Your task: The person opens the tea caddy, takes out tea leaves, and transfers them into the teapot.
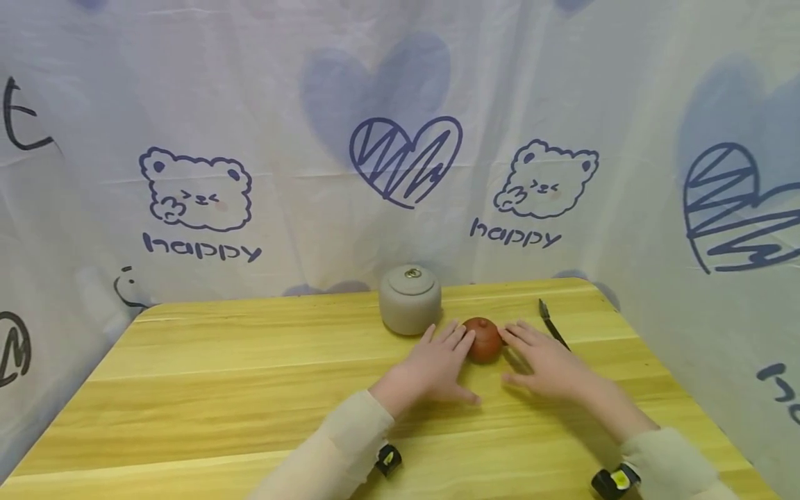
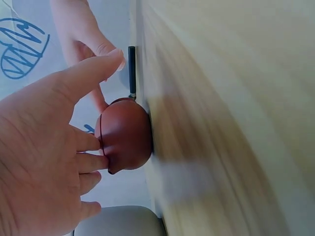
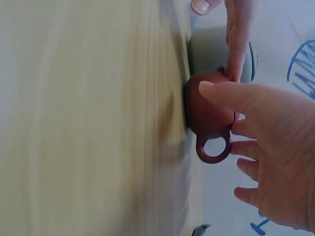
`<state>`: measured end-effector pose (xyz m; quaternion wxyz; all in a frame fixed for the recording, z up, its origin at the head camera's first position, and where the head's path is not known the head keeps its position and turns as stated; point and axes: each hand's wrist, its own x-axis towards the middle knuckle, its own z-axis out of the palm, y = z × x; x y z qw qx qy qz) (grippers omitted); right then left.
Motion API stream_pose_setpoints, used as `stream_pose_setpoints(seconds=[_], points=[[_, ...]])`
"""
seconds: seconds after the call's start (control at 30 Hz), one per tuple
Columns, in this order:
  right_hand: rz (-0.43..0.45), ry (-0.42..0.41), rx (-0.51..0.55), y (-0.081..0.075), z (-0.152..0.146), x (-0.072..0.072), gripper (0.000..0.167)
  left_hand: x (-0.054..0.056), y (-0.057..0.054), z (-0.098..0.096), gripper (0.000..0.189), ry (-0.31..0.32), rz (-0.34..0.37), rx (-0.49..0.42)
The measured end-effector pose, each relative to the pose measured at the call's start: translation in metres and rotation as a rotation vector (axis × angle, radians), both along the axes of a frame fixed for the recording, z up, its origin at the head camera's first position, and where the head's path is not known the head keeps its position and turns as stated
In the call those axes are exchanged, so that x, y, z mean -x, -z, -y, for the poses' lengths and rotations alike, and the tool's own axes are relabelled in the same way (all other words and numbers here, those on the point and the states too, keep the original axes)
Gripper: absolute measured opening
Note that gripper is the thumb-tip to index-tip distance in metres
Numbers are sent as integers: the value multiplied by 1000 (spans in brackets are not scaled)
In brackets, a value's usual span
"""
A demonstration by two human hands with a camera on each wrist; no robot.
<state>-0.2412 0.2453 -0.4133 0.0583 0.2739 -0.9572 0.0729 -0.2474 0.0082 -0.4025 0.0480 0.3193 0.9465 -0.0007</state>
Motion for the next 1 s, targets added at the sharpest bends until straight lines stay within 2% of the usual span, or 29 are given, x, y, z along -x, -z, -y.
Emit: stream_pose_setpoints(seconds=[0.2, 0.53, 0.73, 1.0], points=[[-27, -18, -14, 1, 8, -16, 80, -14, -2, 14, 108, 25, 20, -9], [14, -46, -10, -3, 29, -38, 81, -34, -4, 45, 108, 86, 55, -30], [31, -77, 3, -2, 37, -46, 79, -45, -4, 59, 108, 108, 33, -22], [48, -101, 15, -4, 42, -44, 75, -52, -9, 72, 97, 94, 57, -42]])
